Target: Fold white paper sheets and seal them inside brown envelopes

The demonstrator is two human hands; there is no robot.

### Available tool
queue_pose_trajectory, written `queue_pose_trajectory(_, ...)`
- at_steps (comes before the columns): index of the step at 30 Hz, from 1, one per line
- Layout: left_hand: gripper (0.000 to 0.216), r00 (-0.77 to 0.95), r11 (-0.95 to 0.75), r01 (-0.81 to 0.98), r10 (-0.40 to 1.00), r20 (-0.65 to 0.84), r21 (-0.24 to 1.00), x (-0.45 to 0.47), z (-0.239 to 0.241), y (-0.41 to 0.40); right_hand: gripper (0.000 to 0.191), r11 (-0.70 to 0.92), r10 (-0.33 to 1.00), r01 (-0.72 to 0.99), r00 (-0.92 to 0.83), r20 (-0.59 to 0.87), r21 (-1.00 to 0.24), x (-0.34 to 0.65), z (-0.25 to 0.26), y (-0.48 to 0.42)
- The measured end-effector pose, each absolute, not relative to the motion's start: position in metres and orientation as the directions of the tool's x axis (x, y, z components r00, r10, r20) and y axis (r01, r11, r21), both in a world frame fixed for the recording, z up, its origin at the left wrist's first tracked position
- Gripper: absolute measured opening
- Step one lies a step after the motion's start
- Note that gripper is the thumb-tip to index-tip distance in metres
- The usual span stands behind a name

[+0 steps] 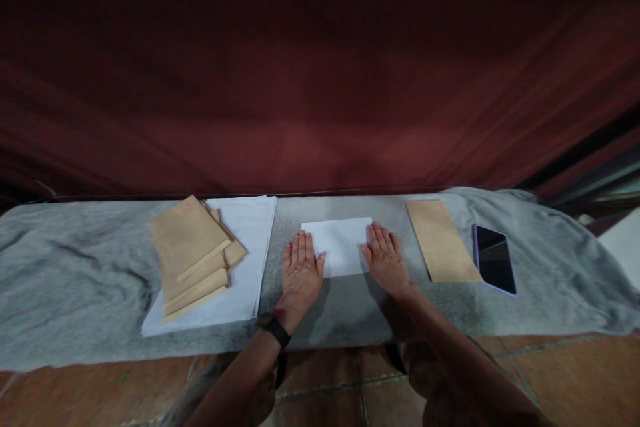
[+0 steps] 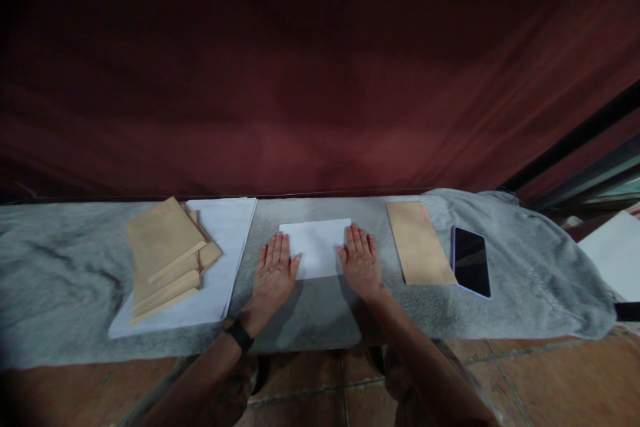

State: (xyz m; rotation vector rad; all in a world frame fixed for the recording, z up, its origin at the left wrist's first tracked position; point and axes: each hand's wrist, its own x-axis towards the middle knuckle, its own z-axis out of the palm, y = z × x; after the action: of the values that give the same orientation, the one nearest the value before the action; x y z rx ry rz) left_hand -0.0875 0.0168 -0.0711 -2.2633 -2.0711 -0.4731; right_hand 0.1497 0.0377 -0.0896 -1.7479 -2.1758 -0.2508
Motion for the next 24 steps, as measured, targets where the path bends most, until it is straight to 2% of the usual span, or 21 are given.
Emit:
queue_pose_trajectory(4,0.061,0.007,-0.066,0.975,0.963,0.270,0.210,-0.091,-0.069,0.024,0.060,0.126,0.925,0.985,-0.074,0.373,-0.117,0.155,-0.086,0.046)
queue_pose_trajectory(6,0.061,0.031,-0.097,0.969,0.960,0.278,0.229,-0.086,-0.066,0.028,0.061,0.122,0.931,0.982,-0.062,0.359,-0.147,0.151,-0.082,0.051)
queue_pose_trajectory(10,0.059,0.186,-0.248,0.931,0.954,0.237,0.269,-0.062,-0.062,0.034,0.060,0.240,0.937,0.948,-0.170,0.305,-0.207,0.127,-0.074,0.056)
queue_pose_trajectory(14,0.057,0.269,-0.314,0.915,0.943,0.196,0.253,-0.044,-0.064,0.039,0.058,0.339,0.931,0.909,-0.287,0.225,-0.243,0.097,-0.069,0.058)
queue_pose_trajectory(19,0.058,0.252,-0.281,0.937,0.955,0.156,0.209,-0.040,-0.067,0.049,0.055,0.318,0.945,0.914,-0.286,0.157,-0.253,0.083,-0.068,0.064)
queue_pose_trajectory(24,0.058,0.140,-0.174,0.963,0.975,0.169,0.206,-0.047,-0.067,0.054,0.056,0.276,0.950,0.937,-0.231,0.211,-0.214,0.088,-0.073,0.066)
